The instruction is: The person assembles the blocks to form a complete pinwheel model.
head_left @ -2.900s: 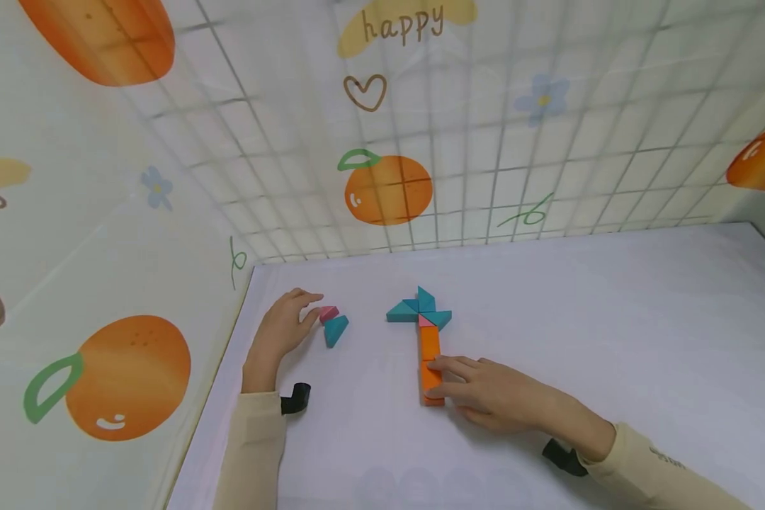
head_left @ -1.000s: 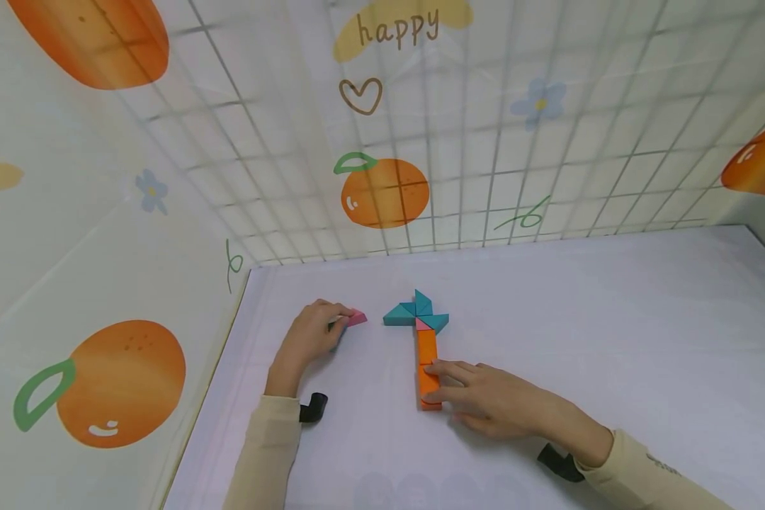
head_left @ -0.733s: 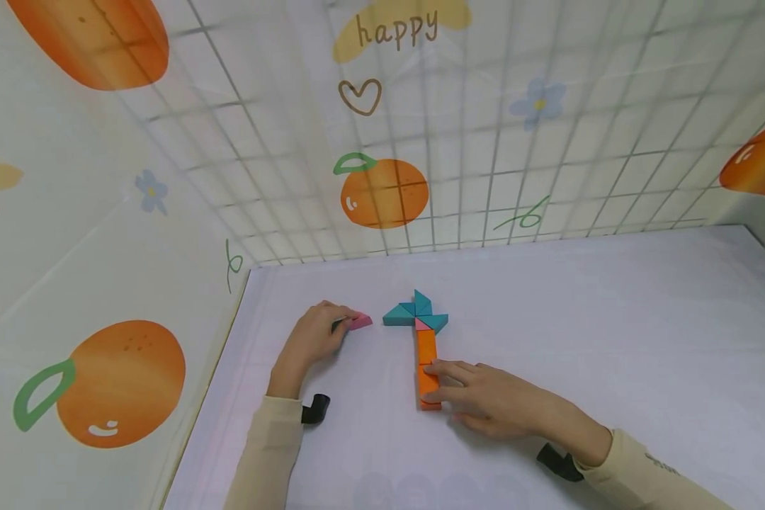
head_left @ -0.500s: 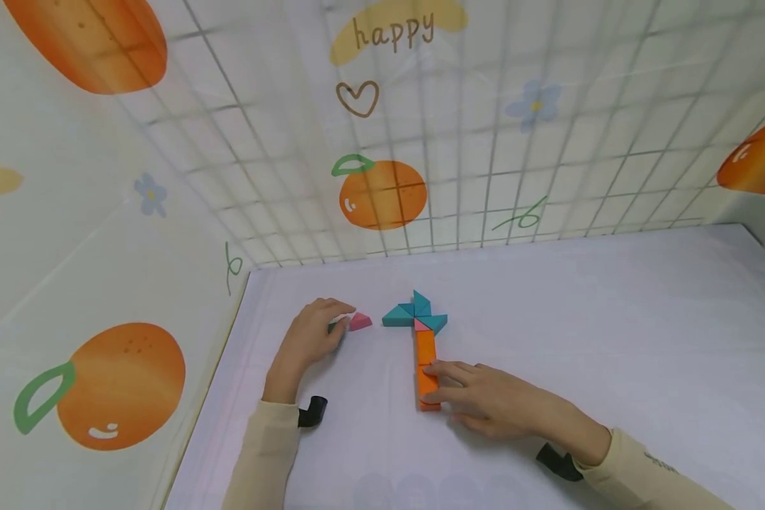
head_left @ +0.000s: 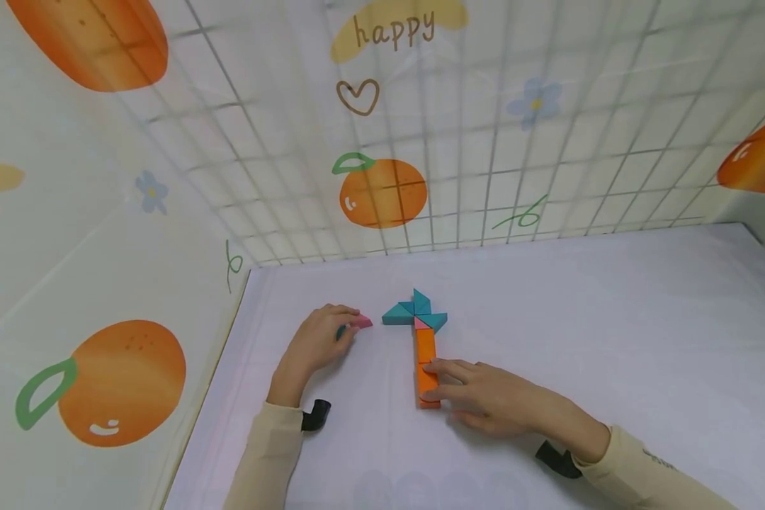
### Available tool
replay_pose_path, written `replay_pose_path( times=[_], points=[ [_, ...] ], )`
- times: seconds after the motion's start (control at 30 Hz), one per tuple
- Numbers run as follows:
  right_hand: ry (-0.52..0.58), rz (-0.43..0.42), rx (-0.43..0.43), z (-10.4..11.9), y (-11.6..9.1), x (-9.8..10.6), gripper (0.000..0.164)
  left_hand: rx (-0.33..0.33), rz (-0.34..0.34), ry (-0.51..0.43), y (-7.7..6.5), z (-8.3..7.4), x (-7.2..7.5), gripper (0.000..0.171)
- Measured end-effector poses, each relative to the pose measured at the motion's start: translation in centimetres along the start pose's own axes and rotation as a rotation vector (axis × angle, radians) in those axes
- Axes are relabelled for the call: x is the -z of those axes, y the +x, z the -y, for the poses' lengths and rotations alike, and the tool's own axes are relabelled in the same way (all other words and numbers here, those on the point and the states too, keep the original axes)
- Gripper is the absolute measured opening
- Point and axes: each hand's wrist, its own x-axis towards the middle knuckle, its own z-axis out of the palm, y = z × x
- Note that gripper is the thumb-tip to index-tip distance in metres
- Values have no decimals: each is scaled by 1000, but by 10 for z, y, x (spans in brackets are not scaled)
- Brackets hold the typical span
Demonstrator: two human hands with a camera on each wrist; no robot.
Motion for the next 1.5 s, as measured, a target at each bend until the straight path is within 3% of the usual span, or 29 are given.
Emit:
replay_pose_path(
  times=[0.17, 0.5, 0.8, 1.13, 1.37, 1.5],
  points=[
    [12, 1, 2, 0, 0, -1, 53, -4, -5, 33, -8, -6, 1, 22],
    [-10, -21, 13, -1, -1, -2, 52, -41, -23, 38, -6, -6, -1, 22],
    [5, -18, 11, -3, -1, -1, 54, -15, 59, -24, -5, -16, -2, 18],
    [-3, -13, 6, -2, 0, -2, 53, -33, 120, -79, -4, -28, -5, 22],
    [-2, -6, 8, -1, 1, -1, 54, -67, 116, -79, -2, -31, -12, 27],
    [-6, -7, 10, -1, 1, 0, 53, -88, 45, -87, -2, -28, -8, 27]
  ],
)
